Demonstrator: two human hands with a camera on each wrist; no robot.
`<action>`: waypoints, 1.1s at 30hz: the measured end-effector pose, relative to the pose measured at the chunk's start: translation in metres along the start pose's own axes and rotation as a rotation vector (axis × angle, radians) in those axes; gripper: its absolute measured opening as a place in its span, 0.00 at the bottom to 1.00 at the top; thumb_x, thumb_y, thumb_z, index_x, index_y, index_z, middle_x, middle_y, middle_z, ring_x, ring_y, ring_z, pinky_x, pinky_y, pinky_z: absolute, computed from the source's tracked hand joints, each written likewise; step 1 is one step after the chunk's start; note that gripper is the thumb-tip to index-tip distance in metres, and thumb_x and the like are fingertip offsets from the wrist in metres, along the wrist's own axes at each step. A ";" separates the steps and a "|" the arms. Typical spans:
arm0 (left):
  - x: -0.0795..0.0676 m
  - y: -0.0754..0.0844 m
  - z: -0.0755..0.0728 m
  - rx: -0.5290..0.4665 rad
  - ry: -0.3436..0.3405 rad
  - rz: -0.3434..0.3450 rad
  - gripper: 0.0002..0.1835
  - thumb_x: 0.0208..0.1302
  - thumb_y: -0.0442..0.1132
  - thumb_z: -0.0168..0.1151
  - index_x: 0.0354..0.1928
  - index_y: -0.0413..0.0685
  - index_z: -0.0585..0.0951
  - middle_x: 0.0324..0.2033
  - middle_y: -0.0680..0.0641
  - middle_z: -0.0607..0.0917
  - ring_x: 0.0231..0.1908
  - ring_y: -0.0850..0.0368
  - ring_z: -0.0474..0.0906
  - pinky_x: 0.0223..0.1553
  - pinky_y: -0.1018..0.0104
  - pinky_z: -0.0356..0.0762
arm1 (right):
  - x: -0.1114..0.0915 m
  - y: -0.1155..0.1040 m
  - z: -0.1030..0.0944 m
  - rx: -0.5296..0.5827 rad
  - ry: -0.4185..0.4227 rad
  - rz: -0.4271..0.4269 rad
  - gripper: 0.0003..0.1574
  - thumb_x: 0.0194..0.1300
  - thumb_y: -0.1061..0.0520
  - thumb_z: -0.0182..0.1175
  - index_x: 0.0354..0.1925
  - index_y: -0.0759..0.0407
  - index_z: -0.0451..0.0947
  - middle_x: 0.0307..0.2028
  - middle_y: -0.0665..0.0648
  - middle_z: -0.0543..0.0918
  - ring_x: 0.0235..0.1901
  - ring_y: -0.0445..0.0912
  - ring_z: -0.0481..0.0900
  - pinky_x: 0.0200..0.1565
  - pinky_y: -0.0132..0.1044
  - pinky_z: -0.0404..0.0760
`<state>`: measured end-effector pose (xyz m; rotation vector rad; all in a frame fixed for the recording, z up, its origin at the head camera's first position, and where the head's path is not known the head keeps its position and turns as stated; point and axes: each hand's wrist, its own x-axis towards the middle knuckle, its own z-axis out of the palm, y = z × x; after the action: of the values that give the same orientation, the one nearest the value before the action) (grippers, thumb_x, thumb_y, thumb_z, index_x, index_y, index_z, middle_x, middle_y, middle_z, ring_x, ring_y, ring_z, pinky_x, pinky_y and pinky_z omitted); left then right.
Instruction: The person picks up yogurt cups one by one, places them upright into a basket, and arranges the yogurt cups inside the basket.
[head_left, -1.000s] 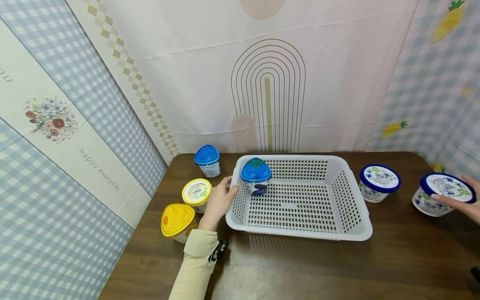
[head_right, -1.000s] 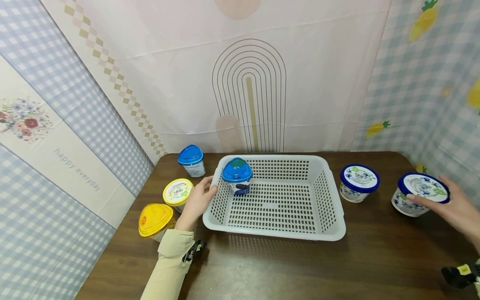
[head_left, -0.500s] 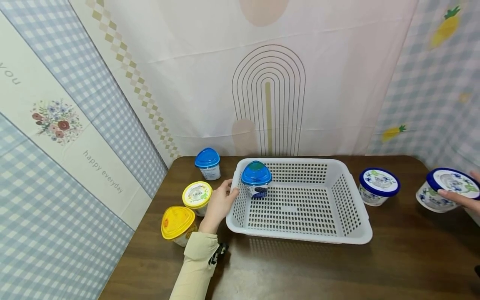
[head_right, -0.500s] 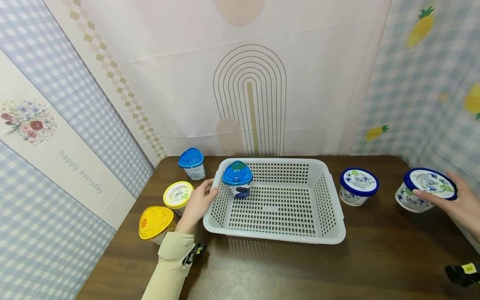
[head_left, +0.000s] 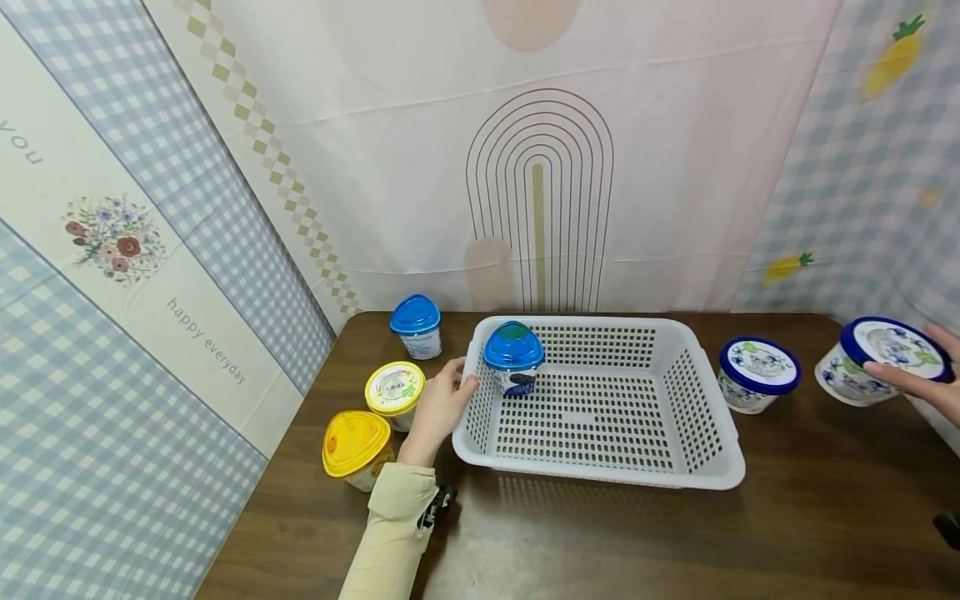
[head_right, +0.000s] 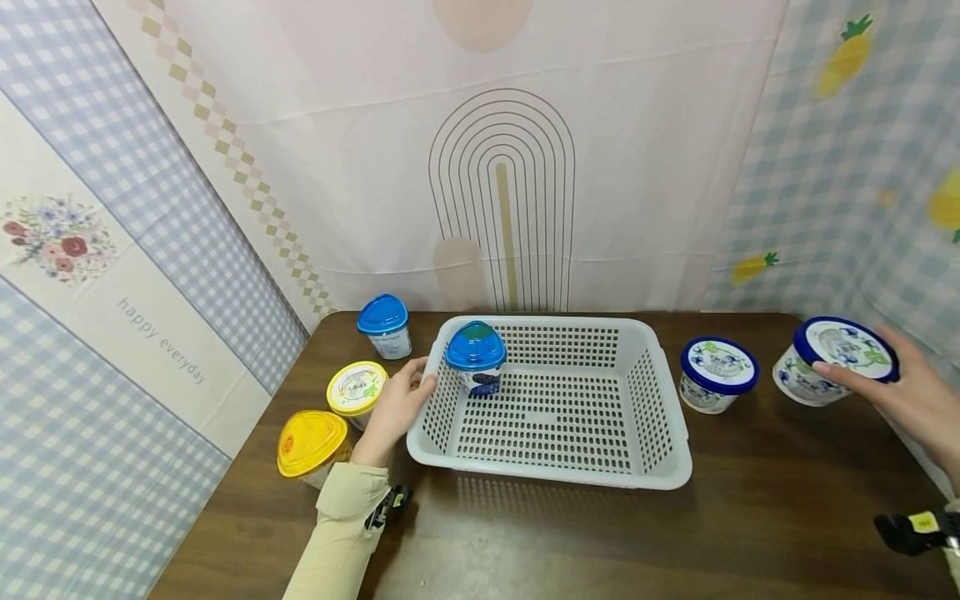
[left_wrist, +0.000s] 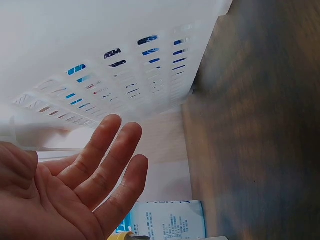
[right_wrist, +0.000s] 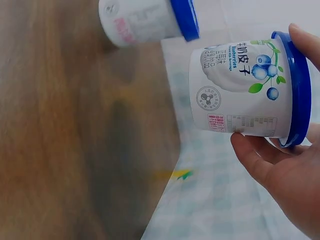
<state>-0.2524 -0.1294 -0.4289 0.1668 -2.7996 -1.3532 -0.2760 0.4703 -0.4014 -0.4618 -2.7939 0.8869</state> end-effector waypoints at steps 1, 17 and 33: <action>0.000 0.000 0.000 0.003 0.001 0.000 0.28 0.75 0.49 0.53 0.71 0.45 0.69 0.50 0.41 0.84 0.39 0.52 0.83 0.43 0.54 0.85 | 0.001 -0.004 0.000 0.019 -0.014 -0.003 0.64 0.69 0.37 0.57 0.78 0.65 0.31 0.75 0.78 0.40 0.72 0.75 0.47 0.61 0.66 0.67; 0.001 -0.002 0.000 0.004 -0.003 -0.006 0.28 0.75 0.50 0.54 0.71 0.46 0.69 0.52 0.40 0.84 0.43 0.50 0.83 0.46 0.51 0.84 | 0.000 -0.053 0.004 0.277 -0.225 -0.210 0.61 0.75 0.43 0.54 0.77 0.58 0.19 0.74 0.79 0.28 0.68 0.83 0.40 0.65 0.75 0.46; 0.000 0.000 0.000 -0.014 0.002 -0.009 0.28 0.75 0.50 0.54 0.71 0.46 0.69 0.52 0.40 0.83 0.42 0.51 0.83 0.45 0.51 0.85 | -0.001 -0.105 0.010 0.293 -0.342 -0.365 0.61 0.72 0.43 0.60 0.81 0.45 0.26 0.78 0.70 0.29 0.72 0.76 0.34 0.65 0.77 0.38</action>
<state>-0.2523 -0.1294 -0.4292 0.1806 -2.7908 -1.3738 -0.3029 0.3832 -0.3484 0.2605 -2.8201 1.3537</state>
